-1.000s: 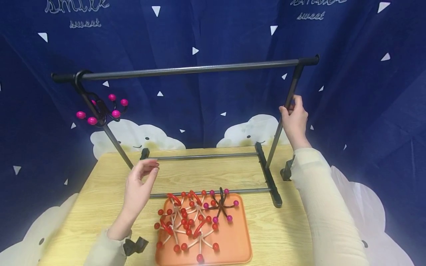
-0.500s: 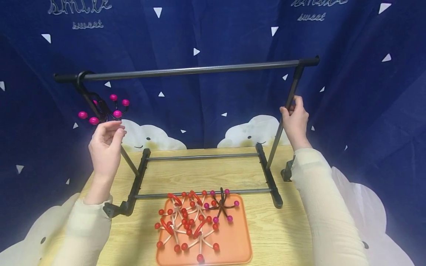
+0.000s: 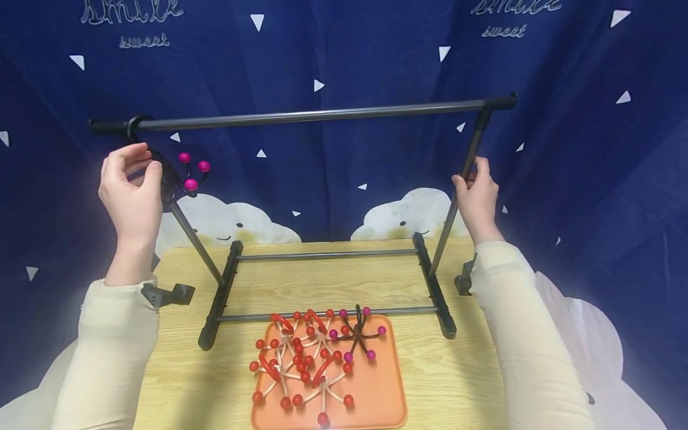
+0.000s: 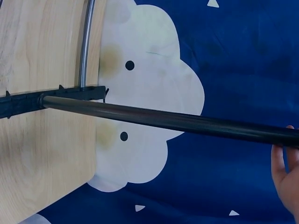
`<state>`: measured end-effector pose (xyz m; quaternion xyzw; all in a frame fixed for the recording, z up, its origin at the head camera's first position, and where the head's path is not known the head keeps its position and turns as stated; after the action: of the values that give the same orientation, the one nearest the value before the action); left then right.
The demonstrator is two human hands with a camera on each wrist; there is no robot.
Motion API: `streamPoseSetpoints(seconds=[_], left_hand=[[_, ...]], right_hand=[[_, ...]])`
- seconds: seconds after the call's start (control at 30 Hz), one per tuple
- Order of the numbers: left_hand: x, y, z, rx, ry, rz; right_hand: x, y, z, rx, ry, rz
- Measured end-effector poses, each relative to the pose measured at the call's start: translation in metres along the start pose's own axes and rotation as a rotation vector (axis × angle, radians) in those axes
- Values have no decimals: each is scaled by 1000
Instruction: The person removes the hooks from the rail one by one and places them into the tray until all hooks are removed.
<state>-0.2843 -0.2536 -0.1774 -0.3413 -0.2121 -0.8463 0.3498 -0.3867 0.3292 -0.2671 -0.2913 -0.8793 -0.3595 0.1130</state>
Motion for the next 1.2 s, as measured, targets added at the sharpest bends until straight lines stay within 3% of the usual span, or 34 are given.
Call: streamPoseSetpoints(seconds=[0.13, 0.27, 0.4, 0.53, 0.77, 0.93, 1.07, 1.2], left_hand=[[16, 4, -9, 37, 41, 71], [26, 4, -21, 58, 107, 97], [30, 2, -34, -18, 197, 116], [32, 0, -41, -84, 244, 135], [35, -1, -44, -108, 250, 151], [36, -6, -49, -210, 313, 126], [36, -11, -45, -290, 335, 96], [36, -13, -35, -330, 317, 93]], right_hand=[[1, 2, 3, 33, -16, 12], [2, 3, 5, 60, -29, 8], [2, 3, 6, 57, -40, -2], [2, 3, 7, 46, -47, -9], [3, 1, 7, 27, -41, -29], [4, 2, 5, 29, -33, -28], [3, 3, 4, 31, -34, -30], [4, 3, 5, 28, -39, -32]])
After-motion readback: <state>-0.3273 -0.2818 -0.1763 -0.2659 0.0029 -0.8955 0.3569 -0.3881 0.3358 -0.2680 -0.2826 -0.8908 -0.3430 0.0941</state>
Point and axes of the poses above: each hand's wrist, its own x-axis towards the middle knuckle, its own y-axis out of the back of the hand, z = x × y, the point moved 10 cm from there along x, towards the middle knuckle, and after that the axes turned 4 degrees about -y, right-handed, at the moved point
